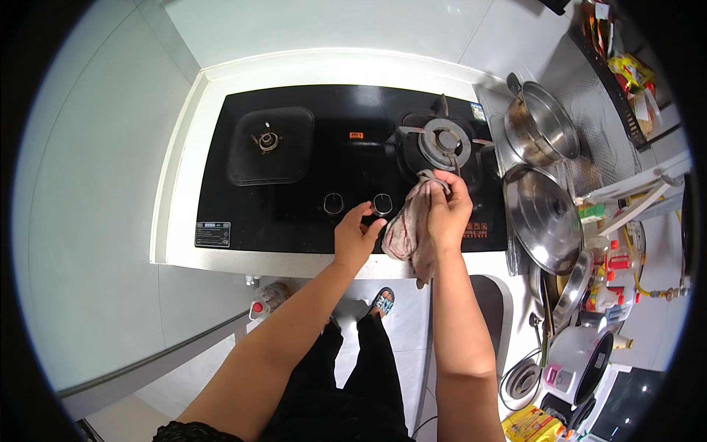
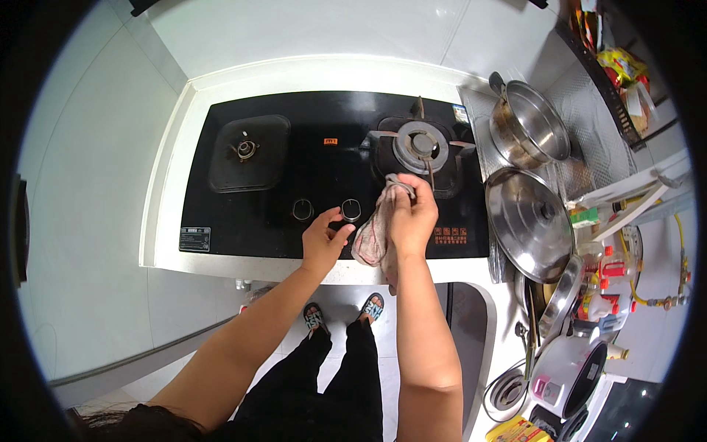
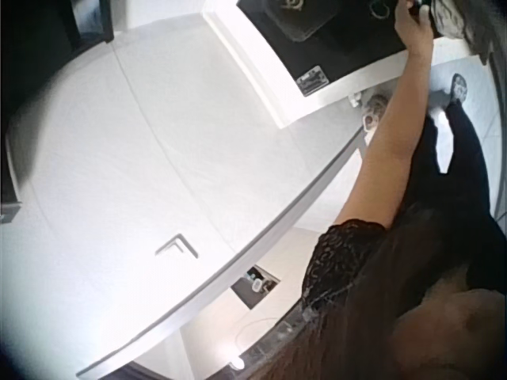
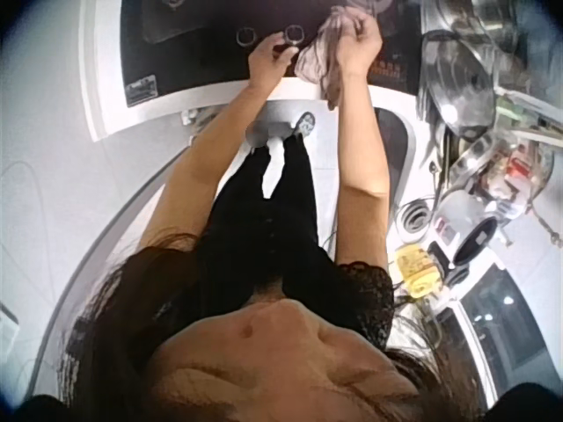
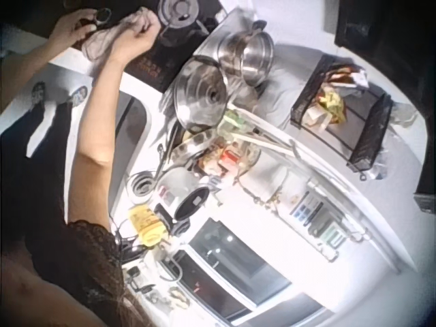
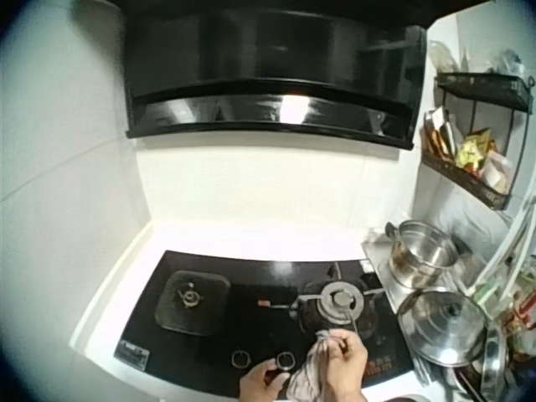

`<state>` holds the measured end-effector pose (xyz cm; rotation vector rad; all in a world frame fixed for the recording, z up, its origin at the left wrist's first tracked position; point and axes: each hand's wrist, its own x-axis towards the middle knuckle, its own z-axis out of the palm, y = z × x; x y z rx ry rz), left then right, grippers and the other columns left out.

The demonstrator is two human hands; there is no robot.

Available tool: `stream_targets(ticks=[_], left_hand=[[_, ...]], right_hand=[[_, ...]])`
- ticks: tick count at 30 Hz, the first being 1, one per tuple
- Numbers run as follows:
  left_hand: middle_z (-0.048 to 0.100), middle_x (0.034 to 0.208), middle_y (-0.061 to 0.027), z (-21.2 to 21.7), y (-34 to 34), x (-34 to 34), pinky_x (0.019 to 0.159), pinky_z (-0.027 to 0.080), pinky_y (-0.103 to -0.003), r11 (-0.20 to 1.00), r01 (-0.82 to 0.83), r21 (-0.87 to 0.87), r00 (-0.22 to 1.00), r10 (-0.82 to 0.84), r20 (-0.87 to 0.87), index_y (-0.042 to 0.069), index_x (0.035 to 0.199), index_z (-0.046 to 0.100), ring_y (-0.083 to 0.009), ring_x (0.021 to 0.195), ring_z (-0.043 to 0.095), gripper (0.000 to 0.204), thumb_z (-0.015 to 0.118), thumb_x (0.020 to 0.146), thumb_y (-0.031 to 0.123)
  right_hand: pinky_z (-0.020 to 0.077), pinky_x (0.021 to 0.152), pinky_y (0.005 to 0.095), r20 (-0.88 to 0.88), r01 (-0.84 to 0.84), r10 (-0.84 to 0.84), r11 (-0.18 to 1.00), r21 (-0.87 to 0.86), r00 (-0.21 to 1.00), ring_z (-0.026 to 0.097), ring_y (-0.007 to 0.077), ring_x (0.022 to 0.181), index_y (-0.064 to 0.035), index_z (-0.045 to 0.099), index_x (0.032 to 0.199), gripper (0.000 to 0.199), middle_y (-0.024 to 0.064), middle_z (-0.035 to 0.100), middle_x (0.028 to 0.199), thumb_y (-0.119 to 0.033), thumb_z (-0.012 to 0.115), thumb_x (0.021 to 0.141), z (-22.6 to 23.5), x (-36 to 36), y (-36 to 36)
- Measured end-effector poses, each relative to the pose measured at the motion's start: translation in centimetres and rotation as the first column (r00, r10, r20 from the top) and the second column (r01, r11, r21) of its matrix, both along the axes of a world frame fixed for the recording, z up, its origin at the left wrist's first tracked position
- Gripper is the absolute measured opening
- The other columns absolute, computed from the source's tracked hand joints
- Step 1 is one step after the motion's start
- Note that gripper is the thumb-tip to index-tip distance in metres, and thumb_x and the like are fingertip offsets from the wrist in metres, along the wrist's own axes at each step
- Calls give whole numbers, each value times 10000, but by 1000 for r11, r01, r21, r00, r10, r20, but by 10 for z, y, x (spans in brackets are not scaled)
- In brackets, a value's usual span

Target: The person cleans a gas stove by removing the burner grate and burner cap, wiping the stovetop surface with a cloth, and then reassembling the components. The person also wipes the control knobs and the surrounding countertop area.

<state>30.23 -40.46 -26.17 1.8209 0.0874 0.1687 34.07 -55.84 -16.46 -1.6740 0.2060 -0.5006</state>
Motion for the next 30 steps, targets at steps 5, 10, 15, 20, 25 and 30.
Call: stream_targets(ticks=[5,10,15,20,25,30], left_hand=[[641,830,-66,14,-14,6,565,476,-267,966,-149,210,985,127,115,11,1046,640,-154,592,566,480,848,659,204],[626,816,-98,21,-18,11,663,512,-340,946,-200,254,977,173,124,25,915,629,-283,724,621,357,813,637,152],[626,811,-103,11,-16,9,604,507,-336,947,-196,255,975,162,150,22,876,623,-255,665,625,329,817,646,154],[615,794,-110,12,-15,9,529,484,-329,957,-189,222,975,156,160,32,835,611,-239,568,599,273,798,666,135],[622,814,-98,16,-13,9,563,505,-334,964,-178,197,974,145,172,49,881,617,-248,636,623,267,781,688,133],[641,847,-95,13,-15,9,600,525,-328,968,-178,177,970,142,200,28,1040,652,-252,701,645,361,771,713,126]], right_hand=[[499,780,275,-237,-510,473,851,-128,849,637,157,837,-40,627,1087,229,102,680,925,31,523,895,-7,23,27],[468,819,268,-458,-713,620,699,-46,637,593,141,885,-6,620,1090,223,75,654,959,-18,497,904,-21,46,19],[471,809,268,-619,-787,655,609,95,433,596,148,883,-5,624,1086,237,78,647,945,-53,502,889,-14,64,24],[490,811,290,-542,-807,701,587,69,463,633,177,876,-12,635,1118,269,110,683,960,-90,544,877,-13,56,23],[500,781,278,-441,-601,573,794,91,691,635,146,850,-3,634,1111,222,91,696,941,-68,561,913,-29,26,26],[504,767,288,-374,-460,409,887,-52,832,645,156,816,2,649,1076,208,113,700,919,-90,534,928,-36,20,26]])
